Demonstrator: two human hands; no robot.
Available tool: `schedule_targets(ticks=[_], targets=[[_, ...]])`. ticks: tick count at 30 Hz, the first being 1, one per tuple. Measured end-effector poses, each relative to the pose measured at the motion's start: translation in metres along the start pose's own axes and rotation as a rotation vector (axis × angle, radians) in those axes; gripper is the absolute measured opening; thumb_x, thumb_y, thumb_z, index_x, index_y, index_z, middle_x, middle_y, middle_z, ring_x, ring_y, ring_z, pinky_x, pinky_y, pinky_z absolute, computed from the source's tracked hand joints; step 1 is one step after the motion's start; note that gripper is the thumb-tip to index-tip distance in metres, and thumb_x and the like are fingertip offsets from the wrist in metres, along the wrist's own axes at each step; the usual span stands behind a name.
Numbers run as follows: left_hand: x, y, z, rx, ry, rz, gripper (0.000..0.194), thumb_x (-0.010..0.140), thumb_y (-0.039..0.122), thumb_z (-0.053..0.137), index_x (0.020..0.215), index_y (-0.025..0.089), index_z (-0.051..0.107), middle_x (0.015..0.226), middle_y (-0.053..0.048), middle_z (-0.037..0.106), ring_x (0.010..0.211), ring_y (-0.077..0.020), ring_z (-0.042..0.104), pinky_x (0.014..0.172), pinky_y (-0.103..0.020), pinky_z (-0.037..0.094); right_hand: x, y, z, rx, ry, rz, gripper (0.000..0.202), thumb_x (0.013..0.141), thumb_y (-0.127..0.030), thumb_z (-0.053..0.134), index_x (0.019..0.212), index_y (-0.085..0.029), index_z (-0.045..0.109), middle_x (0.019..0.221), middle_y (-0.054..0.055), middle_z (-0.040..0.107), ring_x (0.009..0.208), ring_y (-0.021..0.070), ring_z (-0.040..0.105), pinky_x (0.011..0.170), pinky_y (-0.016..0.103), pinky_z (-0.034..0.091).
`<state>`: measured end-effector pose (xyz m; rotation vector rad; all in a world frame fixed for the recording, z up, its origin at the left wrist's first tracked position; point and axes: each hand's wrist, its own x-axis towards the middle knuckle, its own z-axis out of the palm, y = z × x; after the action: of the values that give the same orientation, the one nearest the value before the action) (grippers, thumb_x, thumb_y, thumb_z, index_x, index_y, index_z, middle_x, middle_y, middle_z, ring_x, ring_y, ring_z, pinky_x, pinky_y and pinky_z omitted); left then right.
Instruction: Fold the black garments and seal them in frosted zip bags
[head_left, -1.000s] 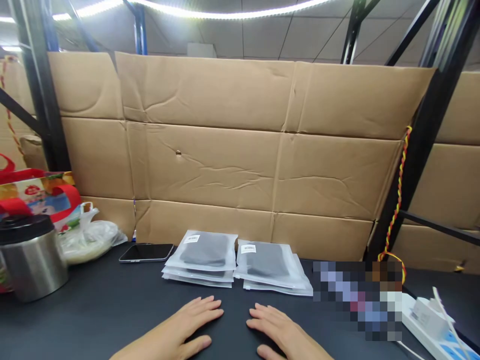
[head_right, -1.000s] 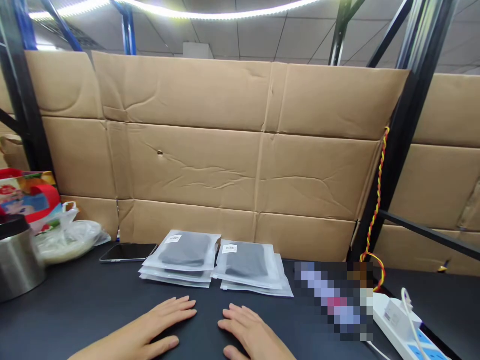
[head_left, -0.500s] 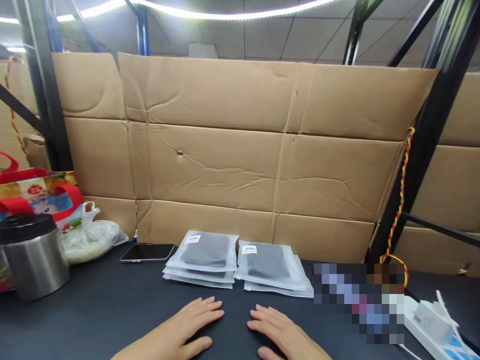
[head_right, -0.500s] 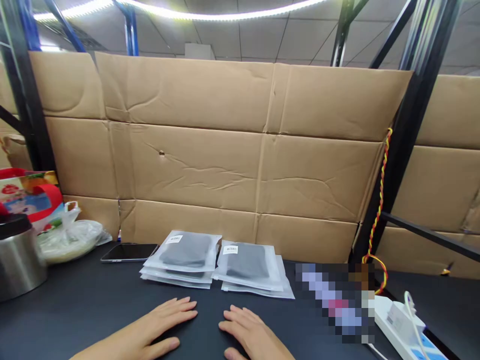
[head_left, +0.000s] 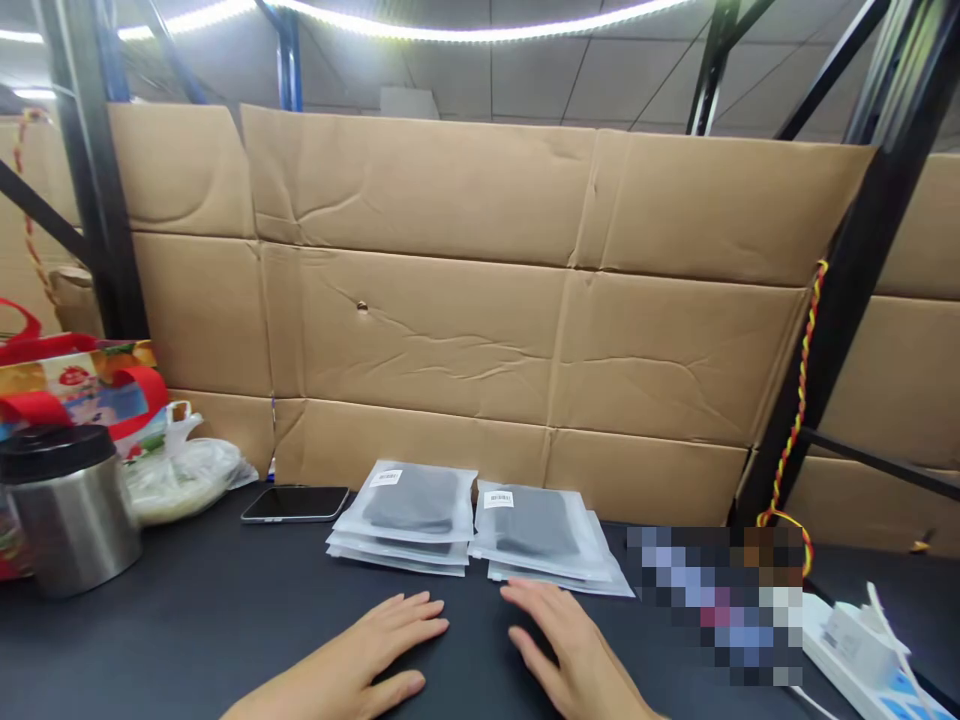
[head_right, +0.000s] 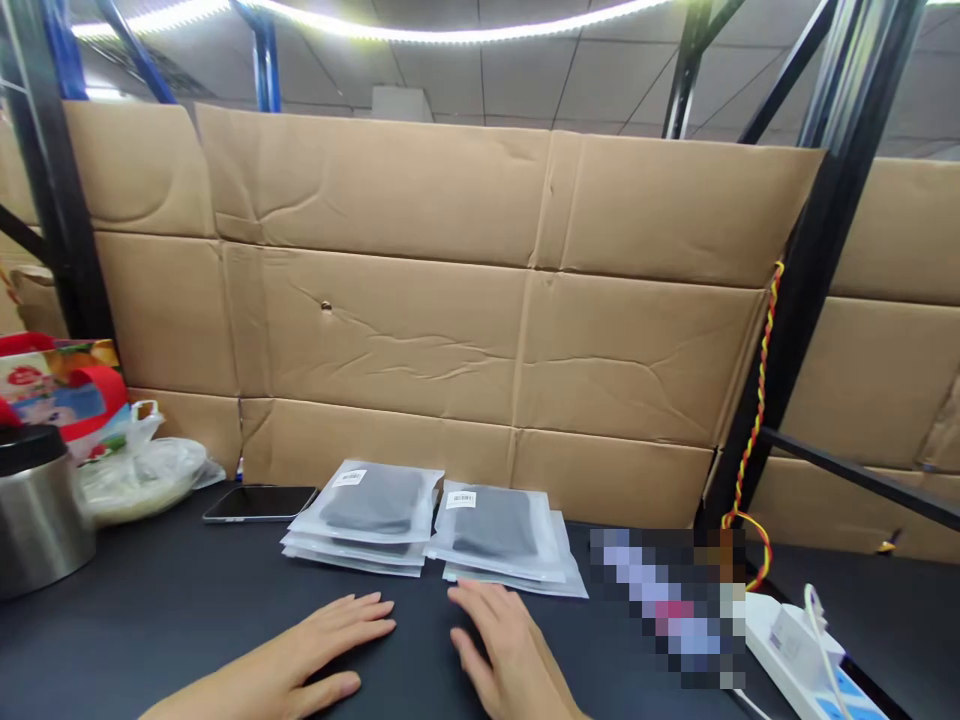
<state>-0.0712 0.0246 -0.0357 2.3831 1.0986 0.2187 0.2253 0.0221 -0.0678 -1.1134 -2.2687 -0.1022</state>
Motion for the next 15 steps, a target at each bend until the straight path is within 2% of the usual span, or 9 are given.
schedule_targets(ticks=[3, 6, 9, 13, 15], targets=[[-0.001, 0.0, 0.0, -0.015, 0.01, 0.009, 0.047, 0.096, 0.041, 0.049, 0.141, 0.042, 0.039, 0.152, 0.004, 0.035, 0.142, -0.0275, 0.025, 0.114, -0.053, 0.02, 0.028, 0.008, 0.011, -0.191, 0.166, 0.002, 0.039, 0.092, -0.016, 0.048, 0.131, -0.019, 0.049, 0.139, 0.013, 0.051, 0.129, 0.0269, 0.046, 0.101, 0.046, 0.046], [-0.002, 0.0, 0.0, -0.026, 0.027, 0.028, 0.047, 0.095, 0.041, 0.05, 0.141, 0.042, 0.04, 0.152, 0.004, 0.036, 0.141, -0.0278, 0.026, 0.114, -0.054, 0.022, 0.048, 0.02, 0.023, -0.366, 0.232, -0.071, 0.032, 0.086, -0.01, 0.048, 0.117, -0.015, 0.055, 0.142, 0.016, 0.047, 0.131, 0.0304, 0.043, 0.101, 0.048, 0.046], [-0.002, 0.001, 0.001, -0.016, 0.024, 0.028, 0.047, 0.096, 0.042, 0.049, 0.141, 0.042, 0.039, 0.152, 0.004, 0.035, 0.141, -0.0267, 0.026, 0.114, -0.053, 0.022, 0.05, 0.031, 0.033, -0.442, 0.256, -0.139, 0.027, 0.084, -0.008, 0.047, 0.107, -0.015, 0.059, 0.136, 0.016, 0.054, 0.124, 0.0294, 0.052, 0.099, 0.046, 0.048], [-0.002, 0.001, 0.001, -0.012, 0.037, 0.033, 0.046, 0.096, 0.04, 0.05, 0.141, 0.041, 0.04, 0.152, 0.004, 0.036, 0.141, -0.0267, 0.026, 0.114, -0.052, 0.022, 0.042, 0.041, 0.04, -0.468, 0.27, -0.167, 0.029, 0.086, -0.012, 0.05, 0.113, -0.015, 0.058, 0.129, 0.015, 0.06, 0.12, 0.0294, 0.055, 0.097, 0.044, 0.05], [-0.002, -0.002, 0.002, -0.016, 0.057, 0.054, 0.046, 0.096, 0.039, 0.051, 0.14, 0.041, 0.041, 0.151, 0.003, 0.038, 0.141, -0.0271, 0.028, 0.113, -0.052, 0.024, 0.04, 0.043, 0.039, -0.489, 0.287, -0.17, 0.028, 0.087, -0.008, 0.046, 0.112, -0.014, 0.059, 0.122, 0.015, 0.064, 0.115, 0.0296, 0.059, 0.092, 0.044, 0.053]])
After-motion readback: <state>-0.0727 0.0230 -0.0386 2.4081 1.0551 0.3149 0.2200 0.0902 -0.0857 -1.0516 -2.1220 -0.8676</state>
